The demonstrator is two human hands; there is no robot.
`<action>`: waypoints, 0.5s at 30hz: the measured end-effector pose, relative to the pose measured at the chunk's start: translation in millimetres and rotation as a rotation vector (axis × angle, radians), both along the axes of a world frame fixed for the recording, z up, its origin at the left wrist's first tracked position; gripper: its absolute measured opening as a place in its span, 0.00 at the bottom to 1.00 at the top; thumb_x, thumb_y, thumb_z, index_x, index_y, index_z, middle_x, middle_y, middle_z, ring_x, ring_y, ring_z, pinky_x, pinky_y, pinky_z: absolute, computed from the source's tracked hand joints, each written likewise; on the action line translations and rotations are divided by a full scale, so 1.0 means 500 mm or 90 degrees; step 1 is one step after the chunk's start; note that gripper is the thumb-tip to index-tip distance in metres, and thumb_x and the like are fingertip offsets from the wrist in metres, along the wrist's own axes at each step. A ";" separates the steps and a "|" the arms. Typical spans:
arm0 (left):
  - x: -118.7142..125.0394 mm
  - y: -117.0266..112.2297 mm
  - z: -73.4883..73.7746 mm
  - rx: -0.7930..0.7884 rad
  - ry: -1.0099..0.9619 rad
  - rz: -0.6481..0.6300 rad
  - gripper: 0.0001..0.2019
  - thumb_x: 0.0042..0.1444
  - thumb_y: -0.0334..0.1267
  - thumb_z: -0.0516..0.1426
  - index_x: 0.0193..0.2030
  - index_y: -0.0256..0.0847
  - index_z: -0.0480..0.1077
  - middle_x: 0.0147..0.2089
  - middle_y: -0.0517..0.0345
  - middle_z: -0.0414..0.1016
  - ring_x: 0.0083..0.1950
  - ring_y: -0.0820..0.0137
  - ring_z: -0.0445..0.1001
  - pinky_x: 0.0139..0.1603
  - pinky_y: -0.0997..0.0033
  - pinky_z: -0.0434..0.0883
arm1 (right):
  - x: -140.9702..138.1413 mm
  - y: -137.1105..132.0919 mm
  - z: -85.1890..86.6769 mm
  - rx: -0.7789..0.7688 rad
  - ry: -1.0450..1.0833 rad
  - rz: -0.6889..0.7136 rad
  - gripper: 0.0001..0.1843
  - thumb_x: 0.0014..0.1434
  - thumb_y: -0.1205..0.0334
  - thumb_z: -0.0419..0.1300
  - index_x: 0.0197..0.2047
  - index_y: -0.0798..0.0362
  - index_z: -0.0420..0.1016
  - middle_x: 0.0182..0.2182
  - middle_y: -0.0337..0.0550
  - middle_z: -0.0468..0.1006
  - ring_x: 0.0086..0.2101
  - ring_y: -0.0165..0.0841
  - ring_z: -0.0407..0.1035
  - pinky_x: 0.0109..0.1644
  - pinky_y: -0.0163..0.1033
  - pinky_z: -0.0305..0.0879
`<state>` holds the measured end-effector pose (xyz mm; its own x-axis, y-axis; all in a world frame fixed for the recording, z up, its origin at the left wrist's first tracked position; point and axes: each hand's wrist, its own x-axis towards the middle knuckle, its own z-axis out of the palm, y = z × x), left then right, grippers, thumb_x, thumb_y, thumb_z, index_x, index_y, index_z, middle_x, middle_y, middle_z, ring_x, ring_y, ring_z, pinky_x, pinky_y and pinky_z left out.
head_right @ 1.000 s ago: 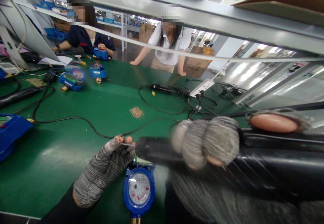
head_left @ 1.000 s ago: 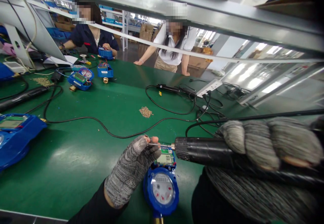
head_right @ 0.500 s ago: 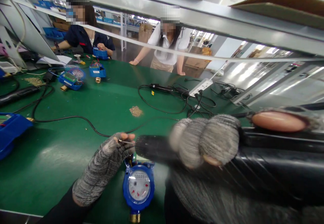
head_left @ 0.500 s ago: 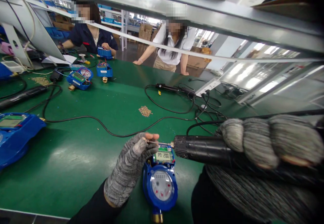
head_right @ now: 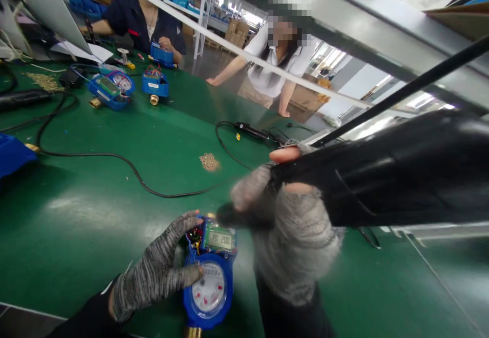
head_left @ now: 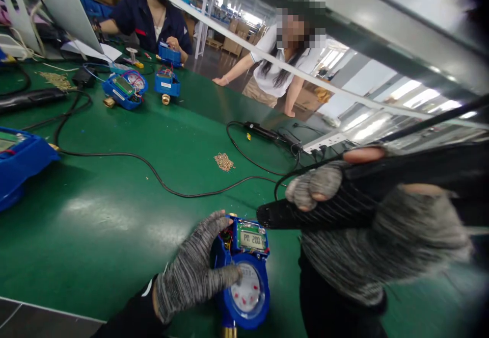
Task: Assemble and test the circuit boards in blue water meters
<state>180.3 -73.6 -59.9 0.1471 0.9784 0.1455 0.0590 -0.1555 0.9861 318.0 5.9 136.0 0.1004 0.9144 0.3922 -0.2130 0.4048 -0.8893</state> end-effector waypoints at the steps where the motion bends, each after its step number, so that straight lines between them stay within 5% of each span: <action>1: 0.003 -0.001 -0.003 -0.001 -0.005 0.006 0.37 0.51 0.47 0.68 0.67 0.56 0.60 0.74 0.53 0.53 0.75 0.50 0.52 0.74 0.42 0.53 | -0.007 0.002 -0.003 -0.013 0.027 0.002 0.20 0.46 0.45 0.73 0.38 0.46 0.76 0.19 0.31 0.74 0.19 0.31 0.66 0.23 0.38 0.66; 8: 0.002 0.000 -0.006 -0.031 -0.041 -0.007 0.39 0.48 0.48 0.70 0.66 0.58 0.60 0.76 0.53 0.47 0.76 0.49 0.46 0.74 0.40 0.51 | -0.036 0.005 -0.011 -0.050 0.055 -0.024 0.22 0.40 0.49 0.78 0.34 0.48 0.77 0.19 0.33 0.72 0.20 0.30 0.64 0.22 0.38 0.65; 15: 0.002 -0.009 -0.002 -0.039 -0.096 -0.090 0.53 0.39 0.48 0.74 0.70 0.57 0.52 0.77 0.49 0.36 0.77 0.42 0.42 0.74 0.37 0.49 | -0.041 0.014 -0.025 -0.063 0.028 -0.006 0.21 0.44 0.49 0.75 0.37 0.49 0.76 0.22 0.34 0.72 0.20 0.31 0.65 0.23 0.39 0.63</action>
<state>181.1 -78.0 -60.8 0.2651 0.9570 0.1176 -0.1084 -0.0916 0.9899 297.7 13.0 123.3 0.1236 0.9475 0.2950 -0.2491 0.3174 -0.9150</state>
